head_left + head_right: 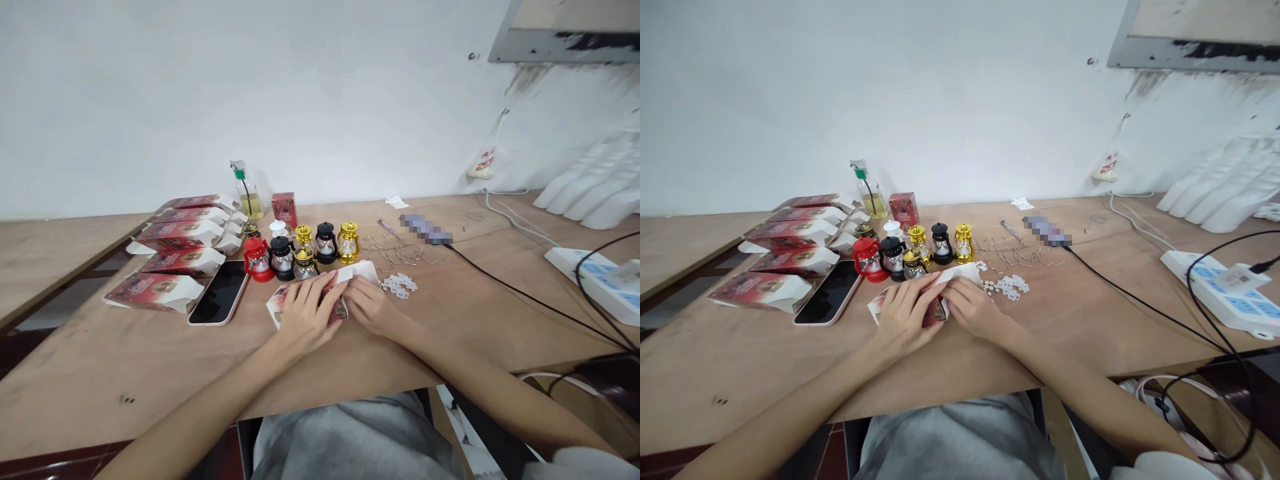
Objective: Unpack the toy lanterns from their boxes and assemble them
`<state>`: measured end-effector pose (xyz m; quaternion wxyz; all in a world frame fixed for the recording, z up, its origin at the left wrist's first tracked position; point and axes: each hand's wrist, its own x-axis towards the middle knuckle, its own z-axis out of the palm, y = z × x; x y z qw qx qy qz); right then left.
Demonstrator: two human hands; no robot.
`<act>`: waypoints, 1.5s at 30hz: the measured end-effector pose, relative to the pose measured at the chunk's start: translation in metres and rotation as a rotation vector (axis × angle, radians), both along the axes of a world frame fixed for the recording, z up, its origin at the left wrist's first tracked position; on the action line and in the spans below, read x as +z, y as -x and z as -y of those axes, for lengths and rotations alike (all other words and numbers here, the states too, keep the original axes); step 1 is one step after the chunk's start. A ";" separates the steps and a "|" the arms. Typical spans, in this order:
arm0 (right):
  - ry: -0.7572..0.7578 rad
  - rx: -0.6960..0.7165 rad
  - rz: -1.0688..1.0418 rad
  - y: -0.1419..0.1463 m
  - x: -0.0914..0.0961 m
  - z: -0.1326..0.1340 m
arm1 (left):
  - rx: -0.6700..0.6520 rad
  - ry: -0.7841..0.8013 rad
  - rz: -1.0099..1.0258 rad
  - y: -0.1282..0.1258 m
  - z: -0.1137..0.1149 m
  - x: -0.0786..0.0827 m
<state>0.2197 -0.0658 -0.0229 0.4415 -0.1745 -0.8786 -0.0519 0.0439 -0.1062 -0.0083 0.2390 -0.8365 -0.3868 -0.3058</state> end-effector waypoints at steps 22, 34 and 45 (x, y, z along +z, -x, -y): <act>0.529 0.172 0.130 -0.011 0.003 -0.010 | -0.045 0.066 -0.081 0.000 -0.003 -0.004; 0.389 0.047 0.201 -0.011 0.002 -0.010 | -0.031 0.092 -0.109 -0.001 -0.003 -0.006; 0.430 0.154 0.210 -0.015 0.007 -0.014 | -0.041 0.098 -0.103 -0.003 -0.003 -0.005</act>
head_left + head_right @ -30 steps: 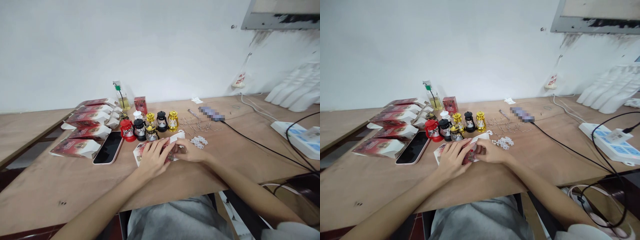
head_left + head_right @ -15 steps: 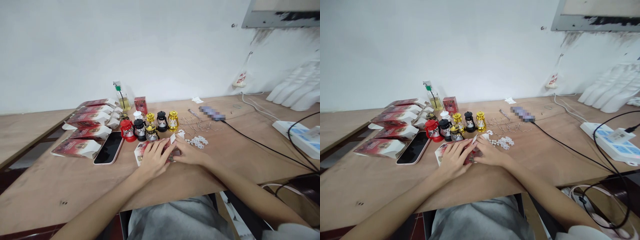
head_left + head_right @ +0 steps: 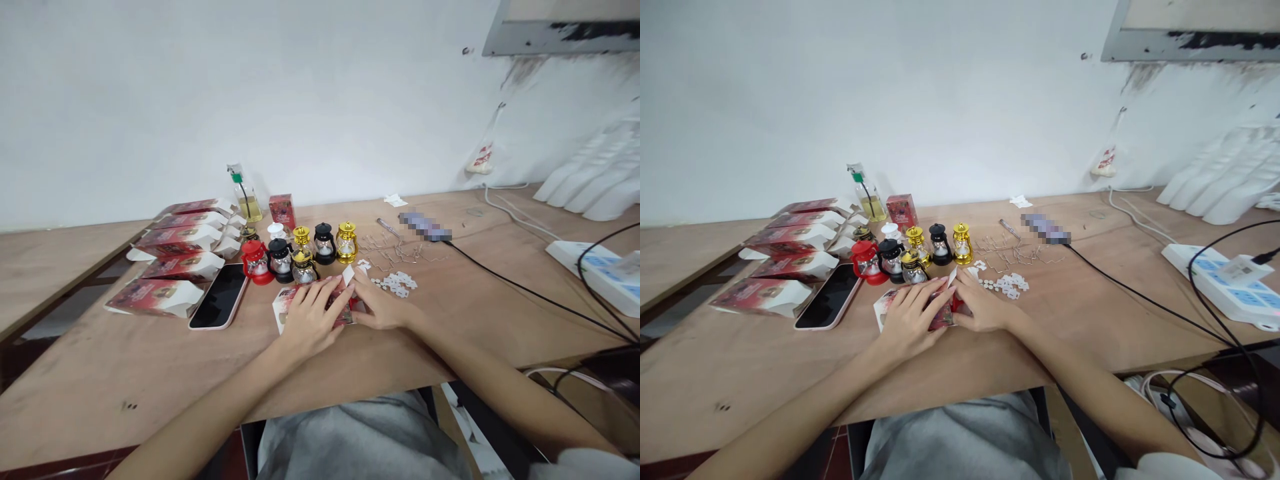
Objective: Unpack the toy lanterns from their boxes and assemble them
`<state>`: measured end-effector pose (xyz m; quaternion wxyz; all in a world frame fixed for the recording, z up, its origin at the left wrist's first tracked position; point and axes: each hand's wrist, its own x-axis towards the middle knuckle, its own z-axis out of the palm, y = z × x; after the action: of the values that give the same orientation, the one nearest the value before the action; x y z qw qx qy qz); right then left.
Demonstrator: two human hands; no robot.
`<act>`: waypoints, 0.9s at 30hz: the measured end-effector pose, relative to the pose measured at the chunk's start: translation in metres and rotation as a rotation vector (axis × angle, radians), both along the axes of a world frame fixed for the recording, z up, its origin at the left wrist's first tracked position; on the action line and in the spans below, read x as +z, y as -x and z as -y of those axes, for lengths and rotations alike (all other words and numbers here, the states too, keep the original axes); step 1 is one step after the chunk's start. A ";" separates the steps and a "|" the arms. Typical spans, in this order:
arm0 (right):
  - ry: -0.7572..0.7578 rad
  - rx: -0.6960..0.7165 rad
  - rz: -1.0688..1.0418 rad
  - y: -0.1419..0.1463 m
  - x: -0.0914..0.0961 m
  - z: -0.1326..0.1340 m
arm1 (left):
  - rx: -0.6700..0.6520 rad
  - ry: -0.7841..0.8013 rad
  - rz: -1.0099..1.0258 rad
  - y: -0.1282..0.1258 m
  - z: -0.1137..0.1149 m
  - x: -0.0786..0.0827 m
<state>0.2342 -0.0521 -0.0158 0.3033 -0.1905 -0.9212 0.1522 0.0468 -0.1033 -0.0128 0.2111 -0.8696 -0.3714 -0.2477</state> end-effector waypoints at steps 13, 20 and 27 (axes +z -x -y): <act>0.245 -0.117 -0.149 -0.014 0.012 -0.010 | 0.059 -0.047 0.020 0.005 -0.003 0.006; 0.694 -0.096 -0.593 -0.005 0.001 -0.015 | 0.108 -0.028 0.053 0.007 -0.004 0.009; 0.658 -0.334 -0.960 -0.007 0.008 -0.023 | 0.106 -0.021 0.061 0.005 -0.001 0.009</act>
<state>0.2413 -0.0287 -0.0077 0.6301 -0.3263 -0.5436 0.4484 0.0418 -0.1025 -0.0034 0.2217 -0.8385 -0.4205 -0.2663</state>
